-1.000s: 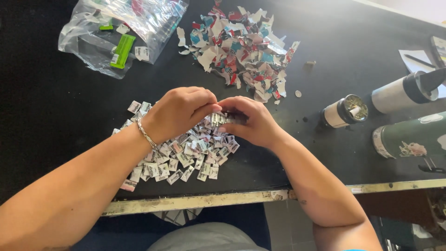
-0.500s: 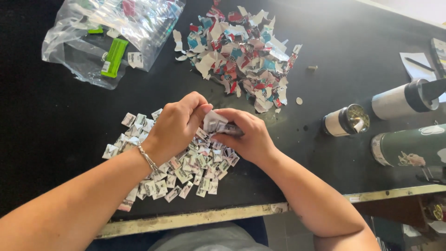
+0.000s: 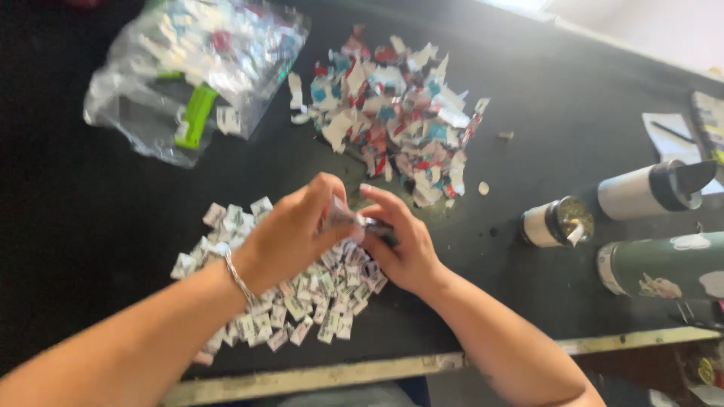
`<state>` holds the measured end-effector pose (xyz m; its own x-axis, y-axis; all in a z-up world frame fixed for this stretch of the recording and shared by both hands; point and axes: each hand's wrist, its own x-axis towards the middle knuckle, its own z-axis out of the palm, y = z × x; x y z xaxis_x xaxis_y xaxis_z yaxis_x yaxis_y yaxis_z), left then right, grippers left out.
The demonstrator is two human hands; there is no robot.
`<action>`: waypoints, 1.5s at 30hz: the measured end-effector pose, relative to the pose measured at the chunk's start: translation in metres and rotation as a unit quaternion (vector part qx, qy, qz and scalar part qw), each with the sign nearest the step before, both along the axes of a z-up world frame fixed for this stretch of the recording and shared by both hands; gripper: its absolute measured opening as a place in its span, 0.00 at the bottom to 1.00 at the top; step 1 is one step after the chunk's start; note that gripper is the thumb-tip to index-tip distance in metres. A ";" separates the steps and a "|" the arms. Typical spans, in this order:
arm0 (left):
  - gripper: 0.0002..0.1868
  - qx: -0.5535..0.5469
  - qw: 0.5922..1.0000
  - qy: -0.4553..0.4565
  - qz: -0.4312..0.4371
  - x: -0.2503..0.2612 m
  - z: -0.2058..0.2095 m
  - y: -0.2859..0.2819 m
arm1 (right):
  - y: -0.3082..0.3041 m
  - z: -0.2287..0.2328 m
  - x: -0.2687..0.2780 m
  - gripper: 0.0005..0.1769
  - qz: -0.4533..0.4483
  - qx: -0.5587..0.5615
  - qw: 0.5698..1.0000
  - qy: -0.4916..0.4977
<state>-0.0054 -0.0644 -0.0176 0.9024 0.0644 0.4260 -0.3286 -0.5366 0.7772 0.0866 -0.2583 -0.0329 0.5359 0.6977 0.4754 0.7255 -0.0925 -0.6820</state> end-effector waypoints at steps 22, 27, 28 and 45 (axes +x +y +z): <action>0.07 0.106 0.992 -0.068 0.025 0.002 0.011 0.004 | -0.003 -0.013 0.007 0.12 0.021 -0.025 0.999 0.013; 0.08 0.118 0.992 -0.036 -0.006 0.005 -0.009 0.002 | -0.002 -0.006 0.006 0.11 0.061 -0.037 0.997 -0.014; 0.08 0.120 0.992 -0.037 -0.006 0.006 -0.008 0.004 | -0.003 -0.008 0.009 0.11 0.060 -0.036 0.997 -0.014; 0.02 0.099 0.984 -0.133 -0.067 0.001 0.023 0.026 | -0.017 -0.009 0.048 0.05 0.027 0.012 0.951 0.307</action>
<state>-0.0047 -0.0388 0.0053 0.7520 -0.1562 0.6404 -0.5845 -0.6071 0.5383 0.1346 -0.2751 -0.0418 0.6809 0.7255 0.0998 0.1920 -0.0454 -0.9803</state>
